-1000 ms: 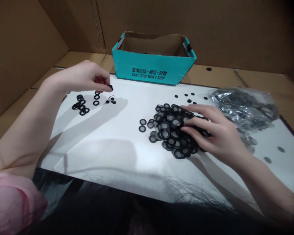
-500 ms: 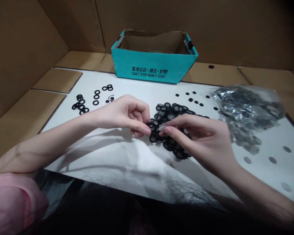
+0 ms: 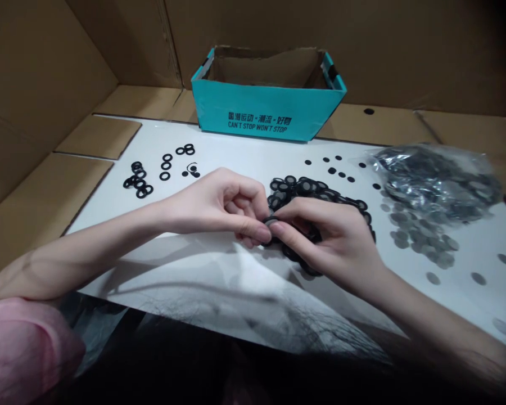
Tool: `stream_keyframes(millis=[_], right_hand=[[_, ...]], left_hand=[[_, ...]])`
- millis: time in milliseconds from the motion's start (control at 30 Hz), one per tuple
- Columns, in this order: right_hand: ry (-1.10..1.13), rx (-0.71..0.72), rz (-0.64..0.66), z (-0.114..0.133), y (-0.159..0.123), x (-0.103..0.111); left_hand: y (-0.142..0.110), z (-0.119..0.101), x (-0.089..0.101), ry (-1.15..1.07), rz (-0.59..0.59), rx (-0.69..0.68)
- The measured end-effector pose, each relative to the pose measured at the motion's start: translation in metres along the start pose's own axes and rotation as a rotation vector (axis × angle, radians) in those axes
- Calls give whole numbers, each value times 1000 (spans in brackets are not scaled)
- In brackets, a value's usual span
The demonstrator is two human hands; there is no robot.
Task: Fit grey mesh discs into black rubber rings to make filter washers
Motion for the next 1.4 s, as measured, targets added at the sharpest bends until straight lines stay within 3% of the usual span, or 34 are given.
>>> stream_keyframes(millis=[200,433,700,900,967,1133,1300,1400], right_hand=[[132,-44,54,-6,1,-2],[355,-142,23,-7,1,-7],[343,-70,-81,2,-1,-10],[254,39,-107,6,-3,-17],[213,54,-134,6,-4,-18],[152,24,-186,2,-5,-16],[63,127,-97,0,0,-9],[46,167,-112,0,1,-10]], left_hand=[[0,-1,0,71,17,-89],[-3,-3,-5,173,-59,-147],[-1,-7,2,75,143,-36],[-1,-7,8,149,247,-28],[-1,-7,6,196,181,-53],[-3,-11,-1,393,-122,-213],[-6,-13,-8,404,-119,-213],[-4,-13,-7,347,-92,-161]])
Point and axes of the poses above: each hand's wrist, its own y-axis towards the middle knuckle, its own x-axis out of the back of the hand, z = x × y, the point moved 1 cm from there along y, towards the middle knuckle, and after that the axes turned 8 degrees about y, right-handed, at the moved point
